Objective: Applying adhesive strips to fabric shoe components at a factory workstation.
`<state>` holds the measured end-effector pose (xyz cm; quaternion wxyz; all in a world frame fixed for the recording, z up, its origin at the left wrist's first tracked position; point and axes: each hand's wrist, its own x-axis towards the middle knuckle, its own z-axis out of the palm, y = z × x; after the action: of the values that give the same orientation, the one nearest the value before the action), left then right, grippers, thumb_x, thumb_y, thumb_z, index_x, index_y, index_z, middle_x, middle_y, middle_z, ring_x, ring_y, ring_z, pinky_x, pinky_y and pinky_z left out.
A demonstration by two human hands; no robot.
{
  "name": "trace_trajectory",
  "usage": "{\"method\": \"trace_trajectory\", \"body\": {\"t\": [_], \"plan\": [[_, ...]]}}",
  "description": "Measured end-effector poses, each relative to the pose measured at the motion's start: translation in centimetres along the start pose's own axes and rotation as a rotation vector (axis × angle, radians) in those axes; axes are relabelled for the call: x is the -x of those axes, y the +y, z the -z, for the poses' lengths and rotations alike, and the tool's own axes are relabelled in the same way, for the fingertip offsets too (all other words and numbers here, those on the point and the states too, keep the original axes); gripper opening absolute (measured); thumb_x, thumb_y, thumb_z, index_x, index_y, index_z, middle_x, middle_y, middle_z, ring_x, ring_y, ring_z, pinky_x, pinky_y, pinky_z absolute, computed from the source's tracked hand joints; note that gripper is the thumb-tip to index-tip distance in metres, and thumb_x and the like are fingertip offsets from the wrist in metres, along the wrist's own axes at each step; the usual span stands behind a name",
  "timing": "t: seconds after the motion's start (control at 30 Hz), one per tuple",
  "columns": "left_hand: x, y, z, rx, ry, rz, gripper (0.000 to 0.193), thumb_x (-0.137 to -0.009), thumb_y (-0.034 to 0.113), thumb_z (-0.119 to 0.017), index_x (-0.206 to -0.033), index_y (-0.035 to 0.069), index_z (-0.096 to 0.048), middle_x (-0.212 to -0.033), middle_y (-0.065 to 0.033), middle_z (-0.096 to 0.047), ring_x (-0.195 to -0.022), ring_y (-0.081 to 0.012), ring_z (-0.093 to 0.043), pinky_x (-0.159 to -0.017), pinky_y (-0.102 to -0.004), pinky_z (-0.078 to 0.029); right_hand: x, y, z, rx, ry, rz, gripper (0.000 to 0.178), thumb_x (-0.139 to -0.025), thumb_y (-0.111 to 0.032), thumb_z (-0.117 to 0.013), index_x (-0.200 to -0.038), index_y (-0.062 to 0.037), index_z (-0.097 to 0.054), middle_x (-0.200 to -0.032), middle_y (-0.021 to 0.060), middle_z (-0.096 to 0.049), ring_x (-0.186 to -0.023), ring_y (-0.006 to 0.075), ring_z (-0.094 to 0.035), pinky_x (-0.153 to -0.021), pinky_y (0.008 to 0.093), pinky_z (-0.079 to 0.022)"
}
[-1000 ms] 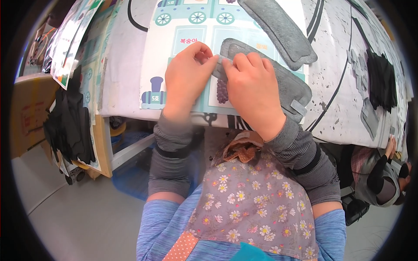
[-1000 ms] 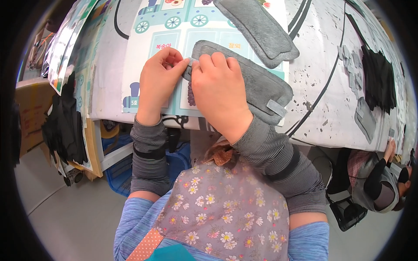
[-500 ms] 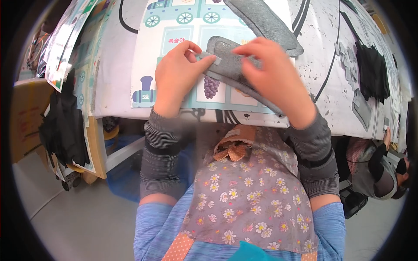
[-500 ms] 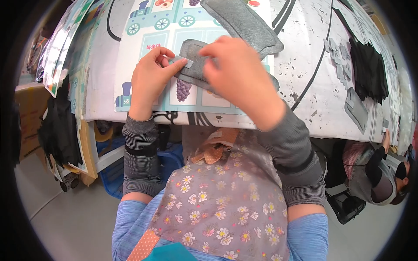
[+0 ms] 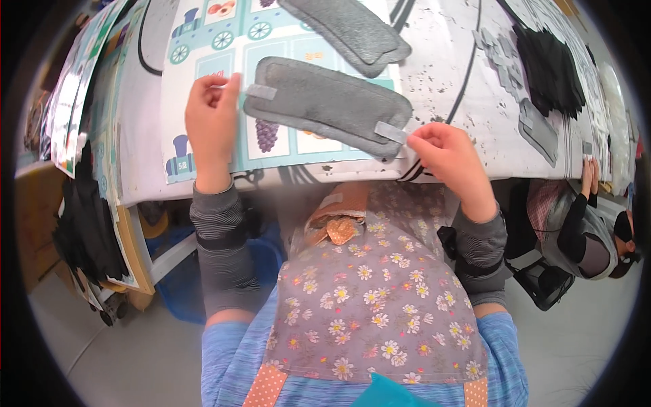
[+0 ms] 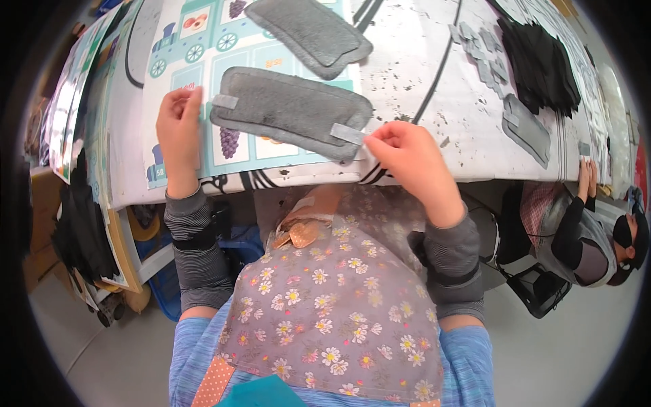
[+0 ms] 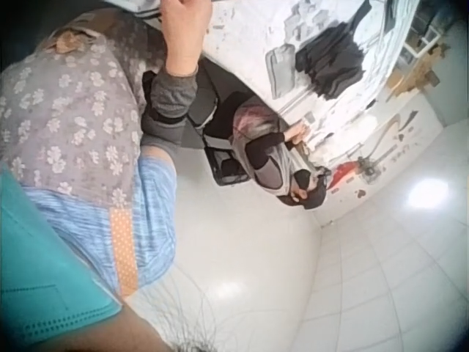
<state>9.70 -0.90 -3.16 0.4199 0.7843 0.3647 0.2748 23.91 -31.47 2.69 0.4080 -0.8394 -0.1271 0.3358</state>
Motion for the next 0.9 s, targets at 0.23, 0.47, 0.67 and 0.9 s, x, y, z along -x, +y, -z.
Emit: {"method": "trace_trajectory", "body": {"t": [0.23,0.47,0.67,0.9], "plan": [[-0.1,0.4,-0.5,0.179,0.1,-0.018,0.023,-0.096,0.023,-0.067,-0.095,0.0,-0.063,-0.07,0.0053,-0.051,-0.063,-0.003,-0.042,-0.056,-0.0214,-0.033,-0.8,1.8,-0.2,-0.205,-0.057,0.002,0.021,-0.09,-0.018,-0.067,-0.085,0.0009,-0.062,-0.065,-0.0019,-0.058,-0.052,0.0054,-0.051,-0.046,0.0236,-0.043],[-0.2,0.0,0.1,0.049,0.081,-0.007,0.028,-0.098,0.028,-0.065,-0.097,0.0,-0.064,-0.075,0.0043,-0.054,-0.069,-0.0049,-0.047,-0.065,-0.0211,-0.04,-0.2,1.0,-0.4,-0.184,-0.111,0.096,0.019,-0.092,-0.018,-0.067,-0.089,-0.0003,-0.061,-0.07,-0.0002,-0.059,-0.05,0.0067,-0.054,-0.045,0.0229,-0.043],[-0.4,-0.6,0.1,0.027,0.091,-0.037,0.027,-0.098,0.027,-0.065,-0.095,0.0,-0.065,-0.073,0.0042,-0.054,-0.065,-0.0042,-0.046,-0.062,-0.0206,-0.039,-0.5,1.4,-0.6,-0.189,-0.136,0.138,0.02,-0.092,-0.018,-0.068,-0.089,0.0,-0.06,-0.07,0.0008,-0.06,-0.05,0.0076,-0.055,-0.046,0.0231,-0.045],[-0.1,0.3,-0.6,0.044,0.106,0.0,0.026,-0.097,0.025,-0.066,-0.095,-0.001,-0.065,-0.071,0.0048,-0.055,-0.065,-0.0031,-0.046,-0.06,-0.0203,-0.037,-0.5,1.3,0.0,-0.247,-0.149,0.047,0.019,-0.092,-0.017,-0.067,-0.093,-0.0007,-0.058,-0.067,0.0029,-0.061,-0.05,0.0093,-0.058,-0.046,0.0243,-0.048]]}}
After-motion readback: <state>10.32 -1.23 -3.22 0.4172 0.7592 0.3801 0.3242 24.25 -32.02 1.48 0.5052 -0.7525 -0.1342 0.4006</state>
